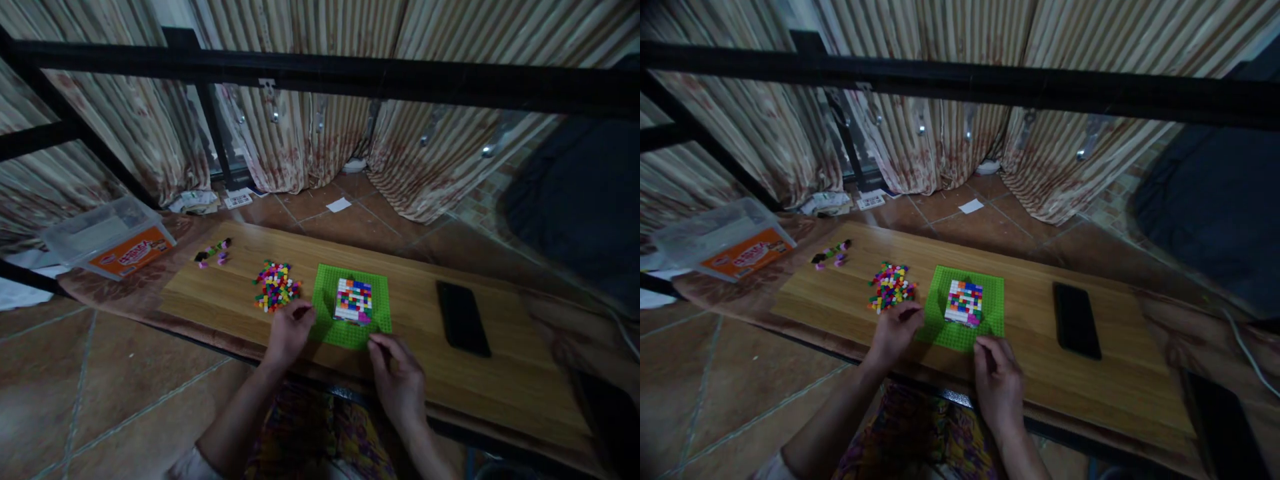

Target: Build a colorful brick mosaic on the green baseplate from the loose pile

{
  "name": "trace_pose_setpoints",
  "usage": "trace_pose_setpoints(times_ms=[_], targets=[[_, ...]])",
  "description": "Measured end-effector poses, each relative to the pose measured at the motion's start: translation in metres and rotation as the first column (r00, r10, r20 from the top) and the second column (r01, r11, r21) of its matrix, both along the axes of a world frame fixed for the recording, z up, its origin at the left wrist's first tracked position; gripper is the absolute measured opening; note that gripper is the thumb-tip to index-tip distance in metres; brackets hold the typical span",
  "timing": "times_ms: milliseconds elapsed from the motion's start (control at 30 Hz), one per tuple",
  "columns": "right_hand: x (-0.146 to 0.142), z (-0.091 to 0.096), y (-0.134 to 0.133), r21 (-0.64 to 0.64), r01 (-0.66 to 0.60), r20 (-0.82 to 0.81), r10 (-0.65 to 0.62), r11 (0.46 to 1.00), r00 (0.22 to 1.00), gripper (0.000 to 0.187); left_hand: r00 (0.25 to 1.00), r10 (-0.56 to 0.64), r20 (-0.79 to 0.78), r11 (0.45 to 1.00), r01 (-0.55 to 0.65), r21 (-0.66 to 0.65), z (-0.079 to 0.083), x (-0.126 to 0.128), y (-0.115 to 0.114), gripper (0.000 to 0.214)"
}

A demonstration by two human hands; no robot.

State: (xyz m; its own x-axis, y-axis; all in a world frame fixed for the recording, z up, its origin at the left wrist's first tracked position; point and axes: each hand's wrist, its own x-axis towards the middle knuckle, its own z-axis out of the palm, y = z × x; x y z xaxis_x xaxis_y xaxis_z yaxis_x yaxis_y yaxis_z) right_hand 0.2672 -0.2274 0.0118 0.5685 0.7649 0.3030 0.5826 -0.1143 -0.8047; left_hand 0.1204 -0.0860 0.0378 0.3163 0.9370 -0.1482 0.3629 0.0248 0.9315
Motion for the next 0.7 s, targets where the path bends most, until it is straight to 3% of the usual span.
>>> trace_pose_setpoints(times_ms=[33, 100, 200, 300, 533, 600, 700], targets=[[-0.008, 0.007, -0.001, -0.003, -0.041, -0.010, 0.041, 0.999, 0.999, 0.013, 0.982, 0.081, 0.170, 0.982, -0.050, -0.180, 0.001, 0.000, -0.013, 0.016], [-0.022, 0.020, -0.002, -0.015, -0.133, -0.041, 0.132, 0.991, 0.990, 0.016, 0.906, 0.184, 0.381, 0.886, 0.015, -0.463, 0.005, 0.002, -0.038, 0.021], [-0.034, 0.031, -0.001, -0.019, -0.187, -0.065, 0.185, 0.982, 0.981, 0.019, 0.824, 0.272, 0.497, 0.758, 0.134, -0.638, 0.012, 0.009, -0.065, 0.027], [-0.033, 0.032, -0.001, -0.007, -0.157, -0.065, 0.156, 0.988, 0.986, 0.015, 0.797, 0.313, 0.517, 0.720, 0.156, -0.677, 0.017, 0.018, -0.074, 0.026], [-0.021, 0.031, -0.002, 0.023, -0.138, 0.068, 0.136, 0.990, 0.988, 0.015, 0.766, 0.354, 0.537, 0.708, 0.156, -0.689, 0.020, 0.028, -0.076, 0.025], [-0.016, 0.031, 0.002, 0.049, -0.117, 0.096, 0.112, 0.992, 0.989, 0.016, 0.774, 0.339, 0.534, 0.726, 0.146, -0.672, 0.019, 0.030, -0.074, 0.024], [-0.006, 0.027, 0.013, 0.104, -0.042, 0.069, 0.035, 0.994, 0.997, 0.017, 0.812, 0.288, 0.509, 0.797, 0.092, -0.597, 0.017, 0.031, -0.069, 0.021]])
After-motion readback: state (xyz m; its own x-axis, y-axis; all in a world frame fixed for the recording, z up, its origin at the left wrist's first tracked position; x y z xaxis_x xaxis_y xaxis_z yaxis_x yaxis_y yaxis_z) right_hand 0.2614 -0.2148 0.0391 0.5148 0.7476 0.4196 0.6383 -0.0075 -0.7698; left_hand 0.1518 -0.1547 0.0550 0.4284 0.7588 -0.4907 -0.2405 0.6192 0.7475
